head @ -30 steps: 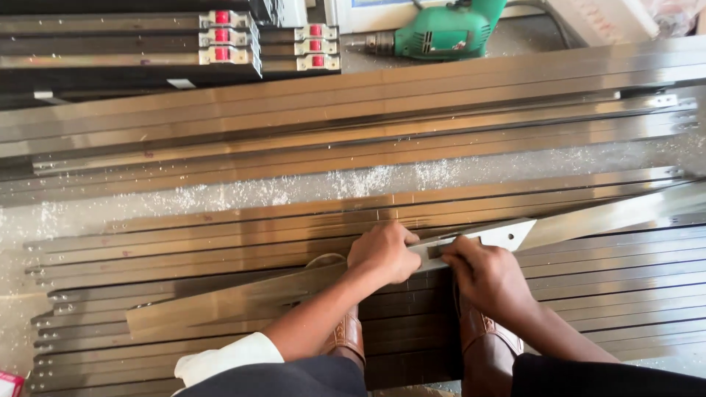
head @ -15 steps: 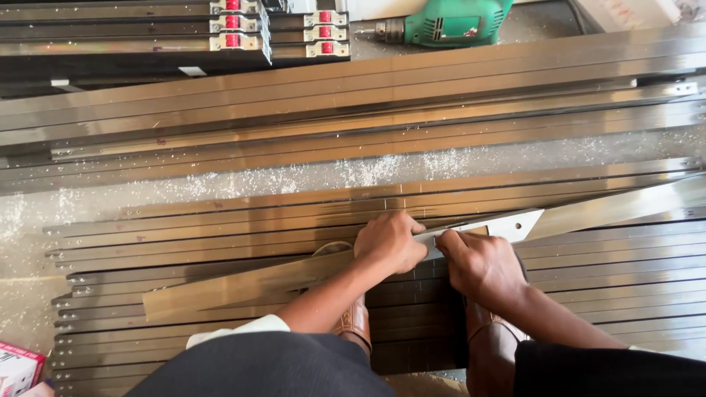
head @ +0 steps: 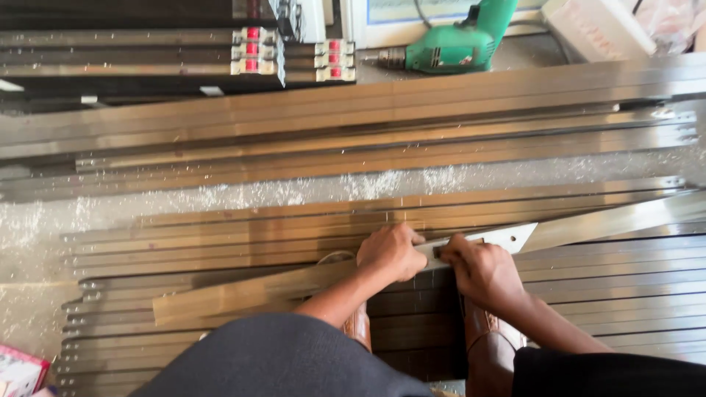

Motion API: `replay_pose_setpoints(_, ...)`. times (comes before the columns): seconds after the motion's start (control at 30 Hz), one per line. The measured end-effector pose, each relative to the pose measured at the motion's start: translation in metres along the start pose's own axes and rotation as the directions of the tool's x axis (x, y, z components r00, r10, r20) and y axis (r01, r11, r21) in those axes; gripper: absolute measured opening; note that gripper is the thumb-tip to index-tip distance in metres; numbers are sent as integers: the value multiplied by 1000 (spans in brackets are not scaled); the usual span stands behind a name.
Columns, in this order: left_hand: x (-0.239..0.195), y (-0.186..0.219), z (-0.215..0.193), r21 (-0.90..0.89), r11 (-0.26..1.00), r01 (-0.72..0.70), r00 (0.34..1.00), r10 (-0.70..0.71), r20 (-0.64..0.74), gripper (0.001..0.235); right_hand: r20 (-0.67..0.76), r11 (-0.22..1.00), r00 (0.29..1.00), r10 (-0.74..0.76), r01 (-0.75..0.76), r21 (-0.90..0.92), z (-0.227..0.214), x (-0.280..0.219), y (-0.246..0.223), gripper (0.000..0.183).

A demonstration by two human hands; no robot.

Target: The recorder uses a plastic template to mark lines on multiple metal strips for fabrication.

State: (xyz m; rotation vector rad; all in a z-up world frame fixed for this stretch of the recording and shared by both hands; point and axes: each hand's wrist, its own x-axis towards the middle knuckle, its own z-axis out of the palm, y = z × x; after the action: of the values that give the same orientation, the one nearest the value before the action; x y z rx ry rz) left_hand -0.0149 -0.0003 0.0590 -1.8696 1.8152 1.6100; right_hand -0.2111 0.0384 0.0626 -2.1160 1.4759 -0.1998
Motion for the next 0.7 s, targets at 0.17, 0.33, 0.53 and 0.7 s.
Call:
replay_pose_setpoints(0.17,-4,1,-4,-5,1000,1,1000,-1,30,55,-164,997,984,-70,72,5,3,0,-6,15)
replay_pose_setpoints(0.33,-5,3,-4,-8,1000,5,999,-4,50,53,-192,990,972,-136,130,-47,6,-1,-1,20)
replay_pose_setpoints(0.53,-4,2,-4,13,1000,-4,999,4,52,58,-207,994,973,-99,85,-75,3,-2,-14,18)
replay_pose_setpoints(0.7,-1,0,0,23,999,49,995,-50,84,58,-212,994,976,51,-70,-83,6,-11,8,12)
